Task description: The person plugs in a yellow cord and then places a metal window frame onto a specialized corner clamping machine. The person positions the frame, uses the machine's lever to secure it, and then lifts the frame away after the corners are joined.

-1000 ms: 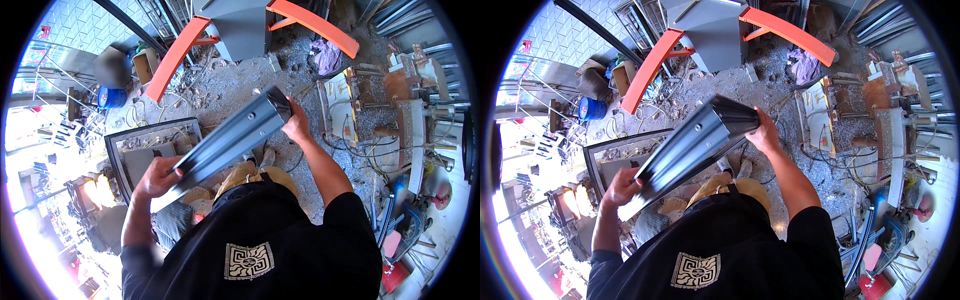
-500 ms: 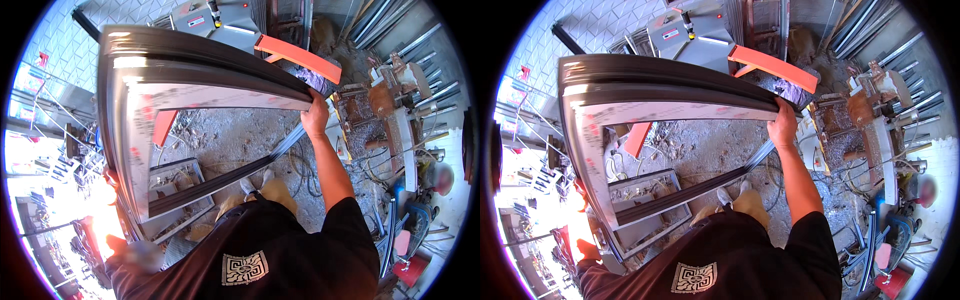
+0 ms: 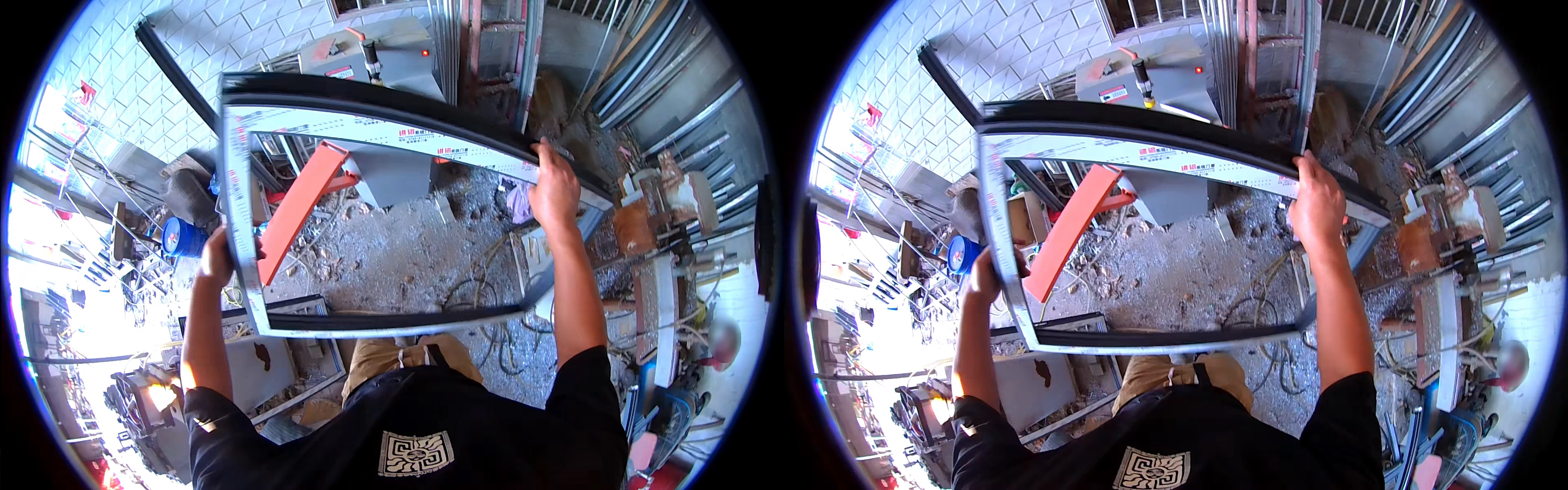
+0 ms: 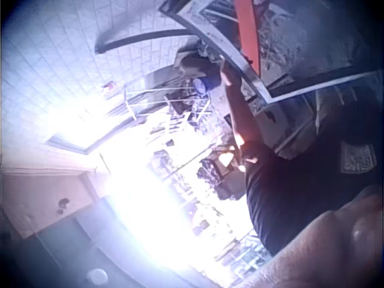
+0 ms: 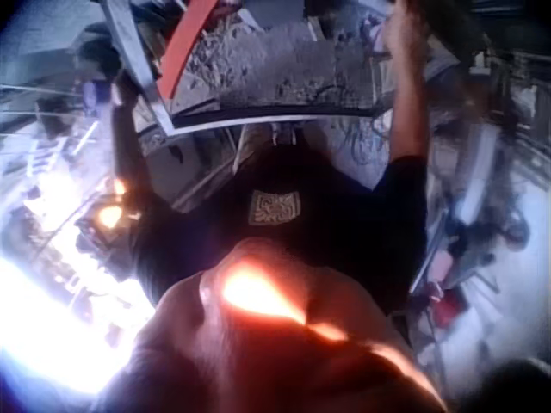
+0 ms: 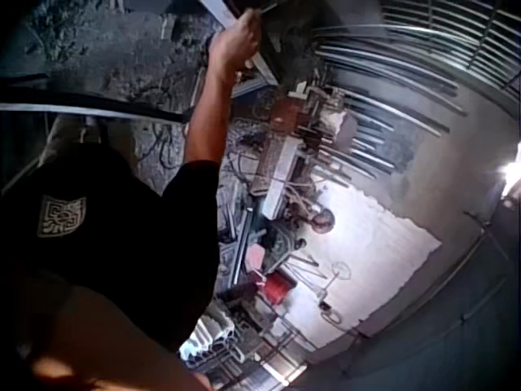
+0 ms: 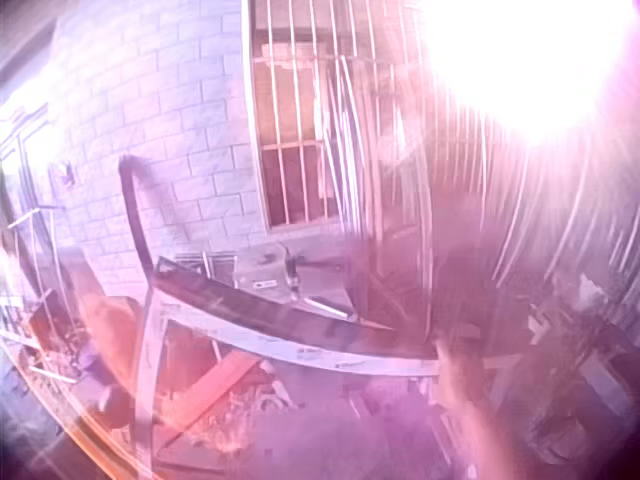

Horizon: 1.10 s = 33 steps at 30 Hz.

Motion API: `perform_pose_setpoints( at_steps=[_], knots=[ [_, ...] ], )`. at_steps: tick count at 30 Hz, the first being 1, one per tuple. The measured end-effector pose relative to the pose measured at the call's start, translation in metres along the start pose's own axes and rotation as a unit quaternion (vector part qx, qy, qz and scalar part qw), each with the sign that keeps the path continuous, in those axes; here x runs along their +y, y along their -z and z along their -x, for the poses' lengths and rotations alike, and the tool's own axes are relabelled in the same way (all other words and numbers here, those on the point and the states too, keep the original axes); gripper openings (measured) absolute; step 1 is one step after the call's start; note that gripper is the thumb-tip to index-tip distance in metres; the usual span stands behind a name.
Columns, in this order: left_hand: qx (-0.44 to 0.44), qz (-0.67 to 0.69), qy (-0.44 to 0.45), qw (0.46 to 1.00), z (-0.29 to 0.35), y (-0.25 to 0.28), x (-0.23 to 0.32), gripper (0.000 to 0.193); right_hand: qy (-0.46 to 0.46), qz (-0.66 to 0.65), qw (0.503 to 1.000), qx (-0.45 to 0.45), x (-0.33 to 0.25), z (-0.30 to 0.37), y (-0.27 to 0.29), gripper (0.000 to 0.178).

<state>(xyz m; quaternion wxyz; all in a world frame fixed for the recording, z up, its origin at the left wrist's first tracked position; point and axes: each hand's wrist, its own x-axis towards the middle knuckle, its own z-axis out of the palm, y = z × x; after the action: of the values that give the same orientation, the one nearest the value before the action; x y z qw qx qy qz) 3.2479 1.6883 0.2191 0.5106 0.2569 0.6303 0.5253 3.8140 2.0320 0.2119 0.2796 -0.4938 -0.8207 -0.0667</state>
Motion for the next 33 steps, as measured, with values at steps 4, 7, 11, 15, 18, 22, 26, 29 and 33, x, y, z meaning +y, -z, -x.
perform_pose_setpoints(
  at_steps=[4,7,11,15,18,22,26,29,33],
  knots=[
    [0.071,0.015,0.086,0.994,-0.087,-0.018,-0.043,0.063,-0.021,0.055,0.982,-0.18,0.02,-0.017,-0.042,0.057],
    [0.083,-0.037,0.11,0.99,-0.144,-0.028,-0.067,0.076,-0.053,0.075,0.953,-0.288,0.036,-0.032,-0.084,0.058],
    [0.067,-0.39,-0.18,0.901,-0.201,-0.041,-0.111,0.111,-0.026,0.137,0.939,-0.314,0.051,-0.034,-0.145,0.066],
    [0.034,-0.439,-0.057,0.896,-0.24,-0.105,-0.097,0.12,-0.055,0.174,0.916,-0.358,0.097,-0.019,-0.164,0.068],
    [0.05,-0.441,-0.037,0.895,-0.28,-0.108,-0.098,0.107,-0.078,0.183,0.896,-0.397,0.078,-0.041,-0.184,0.058],
    [0.099,-0.465,-0.102,0.874,-0.346,-0.105,-0.124,0.095,-0.081,0.195,0.891,-0.401,0.085,-0.057,-0.226,0.06],
    [0.126,-0.502,-0.126,0.846,-0.393,-0.106,-0.123,0.081,-0.107,0.19,0.876,-0.43,0.072,-0.083,-0.261,0.056],
    [0.119,-0.504,-0.156,0.841,-0.425,-0.121,-0.113,0.077,-0.107,0.191,0.875,-0.432,0.094,-0.089,-0.281,0.055],
    [0.131,-0.549,-0.199,0.801,-0.464,-0.126,-0.107,0.077,-0.109,0.171,0.876,-0.438,0.108,-0.105,-0.309,0.05]
  ],
)
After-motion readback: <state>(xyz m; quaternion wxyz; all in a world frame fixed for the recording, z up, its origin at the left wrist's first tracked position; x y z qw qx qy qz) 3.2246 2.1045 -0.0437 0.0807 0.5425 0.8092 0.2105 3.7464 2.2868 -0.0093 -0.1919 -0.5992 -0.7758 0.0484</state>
